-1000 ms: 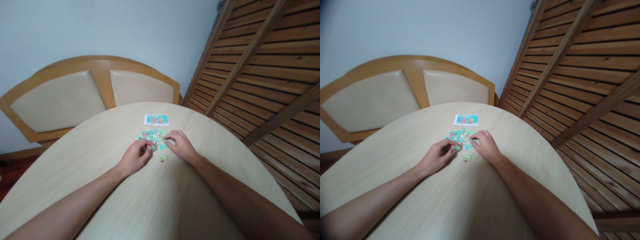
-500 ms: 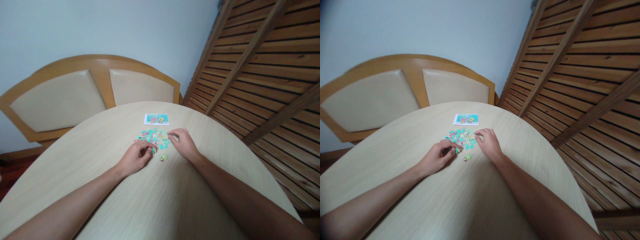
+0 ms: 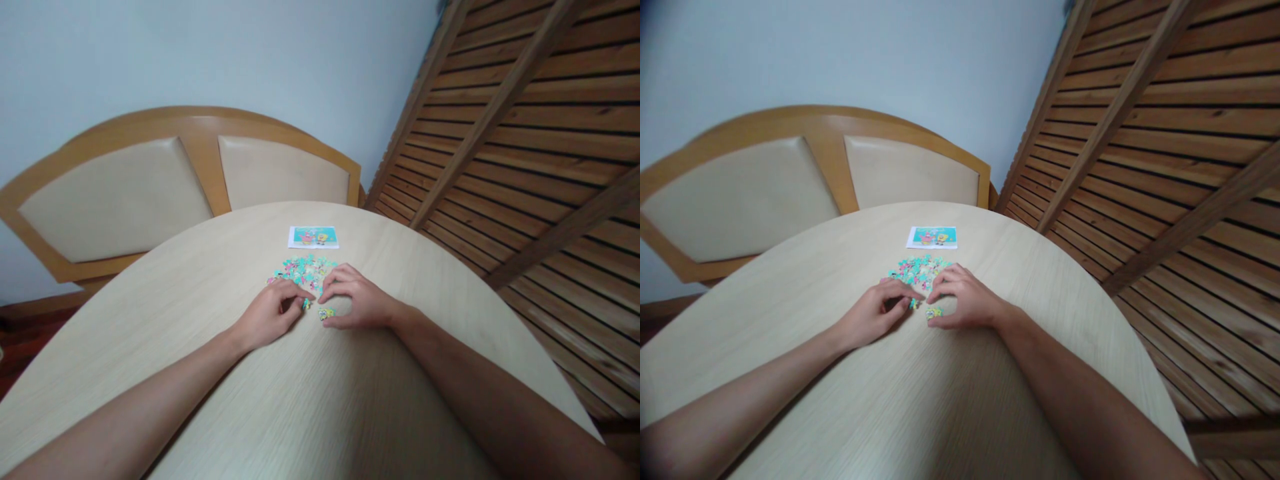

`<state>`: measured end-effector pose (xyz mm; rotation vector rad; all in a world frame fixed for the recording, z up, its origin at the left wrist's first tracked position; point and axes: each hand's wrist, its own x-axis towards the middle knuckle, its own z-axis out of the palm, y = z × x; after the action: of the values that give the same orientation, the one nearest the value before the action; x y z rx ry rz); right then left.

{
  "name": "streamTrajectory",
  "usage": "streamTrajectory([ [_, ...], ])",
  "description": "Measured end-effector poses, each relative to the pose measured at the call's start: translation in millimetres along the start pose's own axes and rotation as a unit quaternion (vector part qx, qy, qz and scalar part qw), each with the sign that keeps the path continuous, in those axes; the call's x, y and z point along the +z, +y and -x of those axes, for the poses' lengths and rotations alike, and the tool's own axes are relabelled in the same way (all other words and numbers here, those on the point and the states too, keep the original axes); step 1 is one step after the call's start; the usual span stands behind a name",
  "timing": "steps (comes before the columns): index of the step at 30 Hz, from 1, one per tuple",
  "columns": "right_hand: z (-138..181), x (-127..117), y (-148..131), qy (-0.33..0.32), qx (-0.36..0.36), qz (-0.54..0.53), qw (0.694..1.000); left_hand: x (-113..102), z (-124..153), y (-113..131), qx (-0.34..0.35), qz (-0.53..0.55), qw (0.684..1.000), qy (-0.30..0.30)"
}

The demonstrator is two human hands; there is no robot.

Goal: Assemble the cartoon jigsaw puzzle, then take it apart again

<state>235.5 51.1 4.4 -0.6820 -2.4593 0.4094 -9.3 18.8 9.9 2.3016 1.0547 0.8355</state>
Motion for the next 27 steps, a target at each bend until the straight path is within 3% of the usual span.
streamTrajectory([
  [12, -1.0, 2.4, 0.8, 0.007, 0.008, -0.010, 1.000, 3.5, 1.7, -1.7, -0.030, -0.010, 0.999, 0.012],
  [27, -2.7, 4.7, -1.1, 0.000, 0.015, -0.029, 0.999, 3.9, 1.1, -5.2, 0.028, -0.017, 0.999, -0.020],
])
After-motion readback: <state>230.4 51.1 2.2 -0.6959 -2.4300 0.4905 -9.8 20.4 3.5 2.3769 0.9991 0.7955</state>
